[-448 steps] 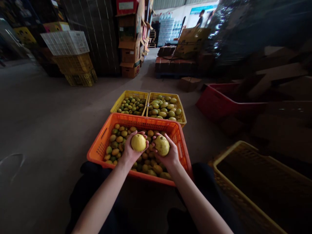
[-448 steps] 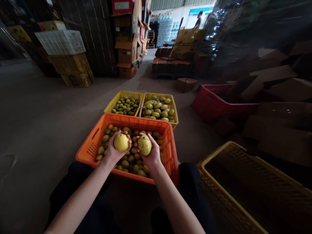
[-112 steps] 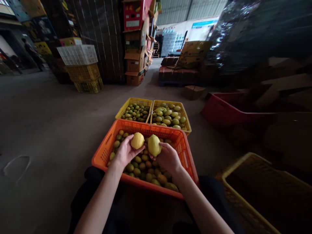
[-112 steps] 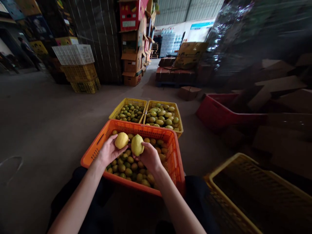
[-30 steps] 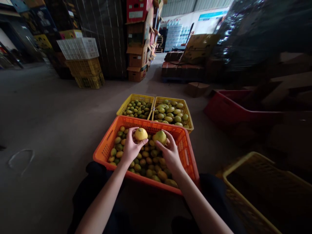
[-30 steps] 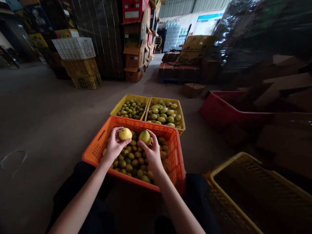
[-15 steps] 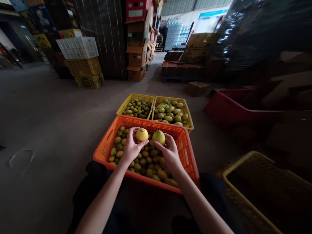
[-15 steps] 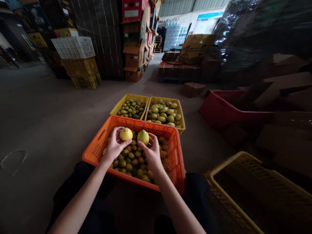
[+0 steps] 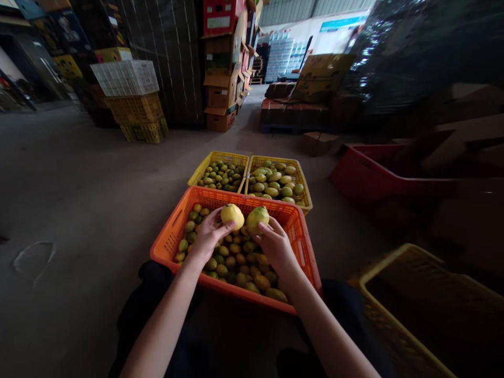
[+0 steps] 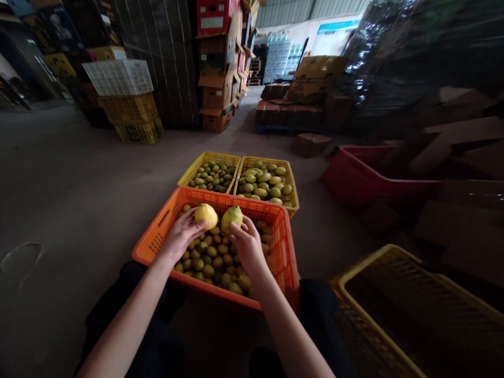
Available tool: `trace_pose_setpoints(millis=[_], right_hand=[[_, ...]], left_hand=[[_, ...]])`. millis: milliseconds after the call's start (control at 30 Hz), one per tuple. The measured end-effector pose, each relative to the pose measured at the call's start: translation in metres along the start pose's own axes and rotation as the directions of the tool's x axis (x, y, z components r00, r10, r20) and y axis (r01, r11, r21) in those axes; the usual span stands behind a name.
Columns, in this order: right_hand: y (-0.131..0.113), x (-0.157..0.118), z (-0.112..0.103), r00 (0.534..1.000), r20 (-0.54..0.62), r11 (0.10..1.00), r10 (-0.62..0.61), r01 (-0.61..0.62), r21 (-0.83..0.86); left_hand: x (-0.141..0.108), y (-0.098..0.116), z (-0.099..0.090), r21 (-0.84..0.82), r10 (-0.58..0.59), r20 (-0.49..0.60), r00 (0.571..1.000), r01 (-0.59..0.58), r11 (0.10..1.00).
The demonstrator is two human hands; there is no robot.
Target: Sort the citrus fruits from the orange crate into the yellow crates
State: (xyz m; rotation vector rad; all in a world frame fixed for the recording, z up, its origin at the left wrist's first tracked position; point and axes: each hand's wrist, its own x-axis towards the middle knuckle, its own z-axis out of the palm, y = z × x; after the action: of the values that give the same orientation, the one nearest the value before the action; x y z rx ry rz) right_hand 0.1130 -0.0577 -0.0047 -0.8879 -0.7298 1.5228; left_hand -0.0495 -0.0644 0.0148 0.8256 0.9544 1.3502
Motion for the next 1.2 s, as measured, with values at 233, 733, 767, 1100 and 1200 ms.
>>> trace_pose_setpoints(millis=[233,733,767,1100,1200], right_hand=[[-0.005,0.001,0.001,0.989,0.039,0.987,0.143,-0.145,0.064],[0.006,0.005,-0.001,0.962,-0.068,0.958,0.264,-0.254,0.137],[0.006,0.005,-0.002,0.961,-0.074,0.958,0.268,-0.258,0.124],[0.010,0.007,0.000,0.964,-0.089,0.959,0.252,-0.236,0.157],[0.008,0.005,0.000,0.980,-0.096,0.981,0.174,-0.164,0.100]], left_hand=[[0.002,0.000,-0.004,-0.330,-0.131,0.018,0.991,0.130,0.935],[0.002,0.004,0.000,-0.364,-0.271,-0.014,0.962,0.247,0.898],[0.002,0.004,0.000,-0.387,-0.267,-0.008,0.964,0.243,0.889],[0.006,-0.003,-0.002,-0.405,-0.316,0.028,0.948,0.300,0.864],[0.004,-0.001,0.002,-0.388,-0.309,-0.039,0.950,0.271,0.881]])
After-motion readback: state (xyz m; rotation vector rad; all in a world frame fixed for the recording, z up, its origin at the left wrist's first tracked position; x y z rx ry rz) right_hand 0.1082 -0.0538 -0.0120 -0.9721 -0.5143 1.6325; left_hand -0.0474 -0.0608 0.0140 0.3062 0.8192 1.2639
